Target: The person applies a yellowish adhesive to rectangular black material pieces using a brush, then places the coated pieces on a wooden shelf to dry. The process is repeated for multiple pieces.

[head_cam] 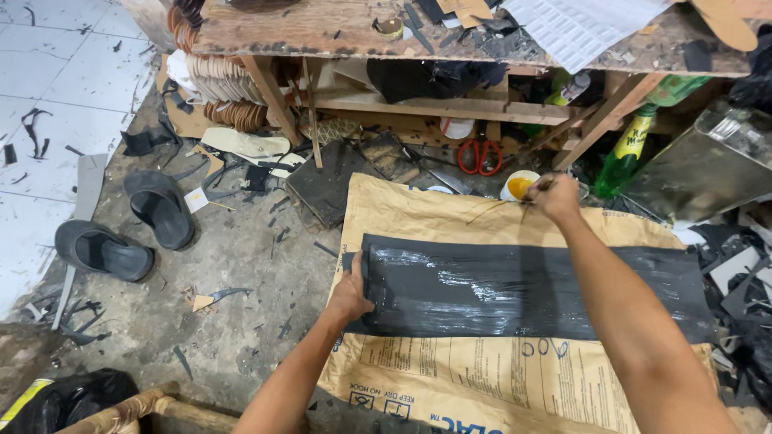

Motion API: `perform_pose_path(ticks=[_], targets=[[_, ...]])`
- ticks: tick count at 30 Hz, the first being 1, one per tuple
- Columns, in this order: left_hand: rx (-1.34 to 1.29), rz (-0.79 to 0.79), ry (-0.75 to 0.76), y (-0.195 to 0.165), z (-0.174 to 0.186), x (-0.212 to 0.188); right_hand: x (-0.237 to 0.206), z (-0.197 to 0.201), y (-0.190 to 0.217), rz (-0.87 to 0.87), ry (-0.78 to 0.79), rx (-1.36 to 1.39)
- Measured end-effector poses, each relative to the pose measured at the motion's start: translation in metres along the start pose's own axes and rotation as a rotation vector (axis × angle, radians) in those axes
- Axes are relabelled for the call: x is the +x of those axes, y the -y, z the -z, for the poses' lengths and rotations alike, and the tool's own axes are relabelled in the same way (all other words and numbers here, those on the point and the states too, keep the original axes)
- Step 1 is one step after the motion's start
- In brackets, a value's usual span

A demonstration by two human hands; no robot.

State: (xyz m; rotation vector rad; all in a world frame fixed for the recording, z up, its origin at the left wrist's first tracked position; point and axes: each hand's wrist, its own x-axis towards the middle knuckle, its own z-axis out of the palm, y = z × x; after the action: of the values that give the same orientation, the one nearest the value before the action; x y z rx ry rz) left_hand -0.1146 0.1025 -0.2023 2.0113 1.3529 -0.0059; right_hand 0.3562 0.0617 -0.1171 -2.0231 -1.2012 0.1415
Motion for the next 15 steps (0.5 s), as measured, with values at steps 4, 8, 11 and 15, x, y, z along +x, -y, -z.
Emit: perform_pose_path(ticks=[4,8,11,15], targets=[[0.037,0.008,0.032,-0.003,0.002,-0.005,0.000,0.010,-0.003,0.010,-0.062,0.045],[0.031,-0.021,0.019,-0.008,0.007,-0.008,-0.001,0.032,0.017,0.011,0.078,-0.135],[0.037,-0.026,0.024,-0.007,0.008,-0.007,0.009,0.051,0.054,-0.131,0.179,0.005],[0.067,-0.006,0.028,-0.002,0.005,-0.004,0.003,0.053,0.118,-0.051,0.309,0.703]])
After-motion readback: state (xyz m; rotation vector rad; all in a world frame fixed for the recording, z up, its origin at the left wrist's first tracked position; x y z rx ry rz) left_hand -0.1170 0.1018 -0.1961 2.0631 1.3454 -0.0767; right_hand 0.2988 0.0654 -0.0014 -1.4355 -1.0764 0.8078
